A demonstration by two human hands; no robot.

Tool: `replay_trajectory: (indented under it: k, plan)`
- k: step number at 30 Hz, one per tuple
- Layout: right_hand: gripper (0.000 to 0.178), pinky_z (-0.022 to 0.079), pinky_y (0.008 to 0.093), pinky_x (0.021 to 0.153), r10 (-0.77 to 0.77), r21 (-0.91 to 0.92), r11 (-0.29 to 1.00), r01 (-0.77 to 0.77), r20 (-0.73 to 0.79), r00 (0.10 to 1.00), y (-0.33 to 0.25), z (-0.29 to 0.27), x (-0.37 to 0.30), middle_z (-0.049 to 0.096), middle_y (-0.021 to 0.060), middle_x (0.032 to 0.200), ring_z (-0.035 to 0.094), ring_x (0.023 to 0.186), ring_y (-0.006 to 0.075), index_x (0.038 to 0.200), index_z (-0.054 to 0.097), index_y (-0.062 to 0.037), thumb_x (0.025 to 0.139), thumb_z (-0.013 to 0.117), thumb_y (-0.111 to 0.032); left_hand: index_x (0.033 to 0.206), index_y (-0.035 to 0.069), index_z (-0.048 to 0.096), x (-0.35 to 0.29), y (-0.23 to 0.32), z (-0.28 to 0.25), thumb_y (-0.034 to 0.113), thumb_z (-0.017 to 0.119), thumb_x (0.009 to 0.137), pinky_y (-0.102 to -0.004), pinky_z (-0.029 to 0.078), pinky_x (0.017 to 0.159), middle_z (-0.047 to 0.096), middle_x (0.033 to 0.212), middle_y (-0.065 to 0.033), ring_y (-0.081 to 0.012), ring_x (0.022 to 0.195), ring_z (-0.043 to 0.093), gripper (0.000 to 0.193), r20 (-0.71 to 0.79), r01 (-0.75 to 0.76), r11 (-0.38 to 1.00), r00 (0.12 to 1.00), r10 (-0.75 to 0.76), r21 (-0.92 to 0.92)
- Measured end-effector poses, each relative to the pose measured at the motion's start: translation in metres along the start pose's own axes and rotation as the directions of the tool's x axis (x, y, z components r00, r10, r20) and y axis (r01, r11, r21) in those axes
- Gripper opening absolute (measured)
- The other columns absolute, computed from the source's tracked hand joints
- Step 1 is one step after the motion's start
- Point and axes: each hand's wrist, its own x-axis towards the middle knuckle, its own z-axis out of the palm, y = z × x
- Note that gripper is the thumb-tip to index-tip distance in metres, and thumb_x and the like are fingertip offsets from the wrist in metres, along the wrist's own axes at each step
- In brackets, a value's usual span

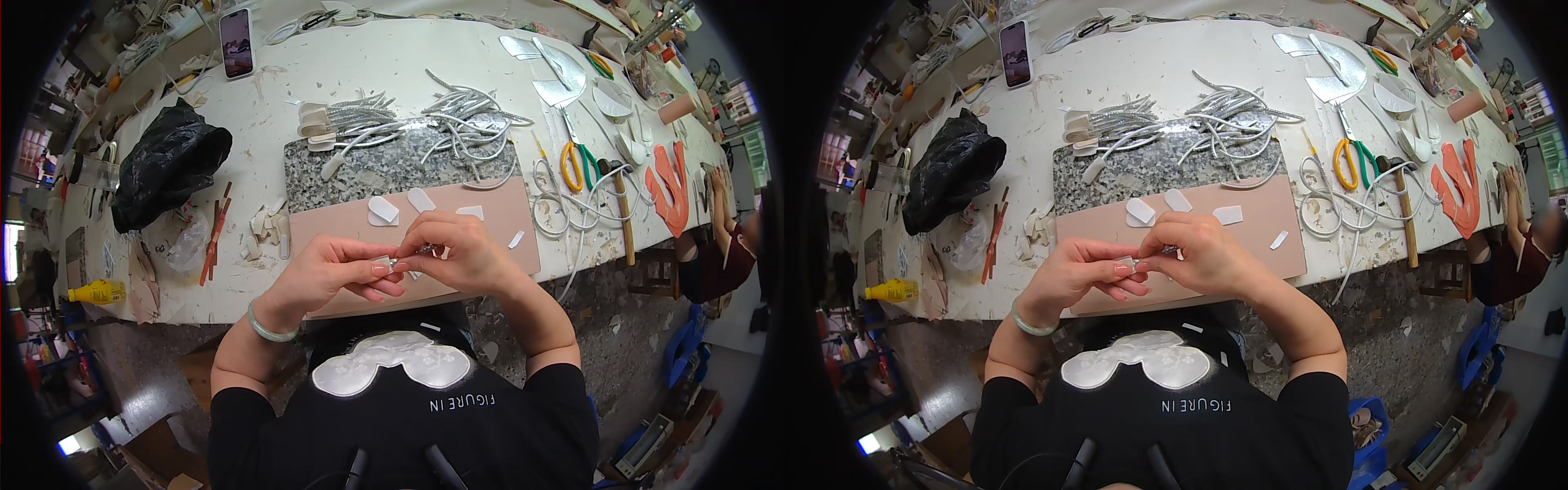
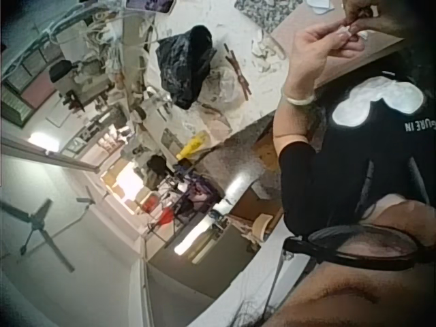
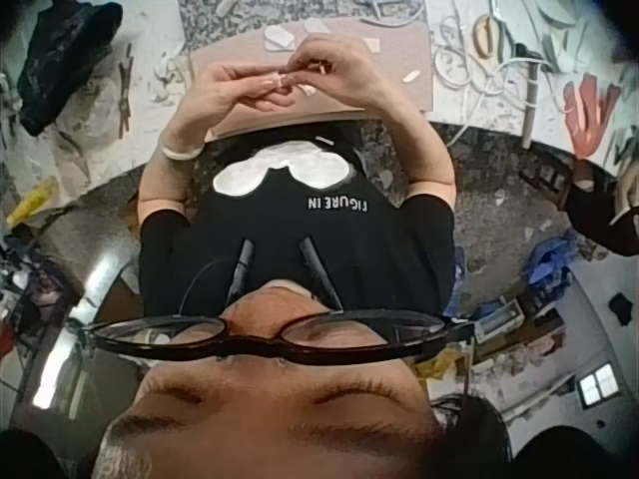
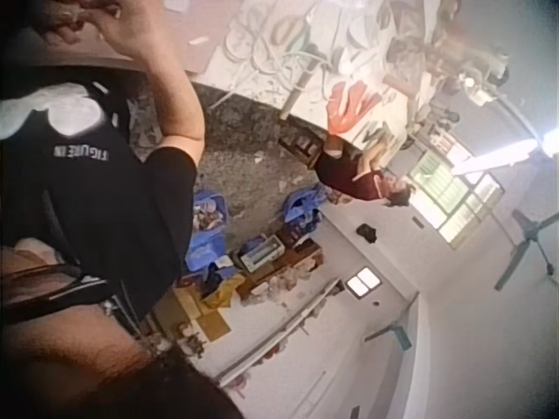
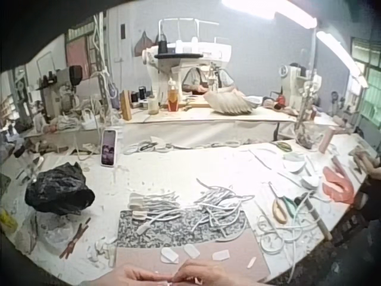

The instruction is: The person sits at a cluttered workbench and repeatedly picks up small white plastic pieces and thin silver wires. They insert the wires into the plastic pieces by hand, creating small assembled units. The person places the finished units on a pink cutting mat on the table.

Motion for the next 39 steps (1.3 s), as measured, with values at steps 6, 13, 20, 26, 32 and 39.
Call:
replay_trajectory:
  k: [6,13,20,26,32,39]
  plan:
    - [0.014,0.05,0.029,0.058,0.092,0.044,0.995,-0.092,0.001,0.996,-0.001,-0.001,0.0,0.064,0.0077,0.075,0.064,0.069,0.0175,0.084,0.063,-0.0015,0.076,0.075,-0.002,0.13,-0.006,0.053,0.004,0.0,-0.012,0.009,0.055,0.097,-0.0256,0.059,0.074,0.067,0.109,-0.0188,-0.025,0.096,0.07,0.036,0.086,0.06,0.994,0.995,-0.052,-0.089]
    - [0.013,0.05,0.0293,0.059,0.043,0.035,0.998,-0.045,0.036,0.998,0.002,0.002,0.005,0.062,0.0079,0.077,0.063,0.07,0.0185,0.083,0.063,-0.0019,0.077,0.074,-0.003,0.116,-0.005,0.062,0.001,-0.006,-0.013,0.017,0.061,0.095,-0.0234,0.057,0.068,0.07,0.096,-0.0139,-0.02,0.086,0.071,0.03,-0.019,0.01,0.995,1.0,-0.009,0.095]
    - [0.013,0.051,0.034,0.063,-0.023,-0.031,0.999,0.025,0.072,0.997,0.002,0.005,0.018,0.062,0.0082,0.082,0.063,0.073,0.0246,0.084,0.065,-0.0031,0.077,0.075,-0.008,0.105,-0.004,0.066,-0.007,-0.012,-0.026,0.014,0.061,0.095,-0.0198,0.05,0.055,0.07,0.084,-0.0088,-0.015,0.072,0.07,0.021,-0.081,-0.063,0.986,0.994,0.076,0.153]
    - [0.009,0.052,0.0355,0.066,-0.194,-0.267,0.939,0.216,0.11,0.975,0.019,0.002,0.068,0.064,0.0081,0.086,0.064,0.079,0.0276,0.09,0.069,-0.0057,0.081,0.07,-0.004,0.134,0.0,0.052,-0.022,0.001,-0.04,0.014,0.063,0.094,-0.0194,0.05,0.061,0.07,0.091,-0.0084,-0.01,0.077,0.067,0.043,-0.275,-0.205,0.906,0.907,0.318,0.371]
    - [0.009,0.039,0.0347,0.083,-0.352,-0.635,0.739,0.228,-0.075,0.933,0.075,0.007,0.148,0.067,-0.0024,0.09,0.059,0.094,0.0177,0.089,0.071,-0.0133,0.08,0.071,-0.013,0.132,-0.002,0.054,-0.026,-0.024,-0.093,0.015,0.069,0.09,-0.0195,0.048,0.068,0.067,0.108,-0.0104,-0.0054,0.079,0.058,0.047,-0.591,-0.258,0.729,0.445,0.673,0.635]
    - [0.014,0.038,0.0382,0.086,-0.401,-0.762,0.604,0.234,-0.037,0.915,0.088,0.012,0.157,0.068,-0.0013,0.099,0.058,0.097,0.0185,0.094,0.071,-0.0128,0.082,0.072,-0.019,0.103,0.002,0.071,-0.045,-0.059,-0.13,0.016,0.07,0.085,-0.0331,0.043,0.089,0.067,0.099,-0.0077,-0.0243,0.094,0.055,0.023,-0.5,0.083,0.51,0.386,0.775,0.856]
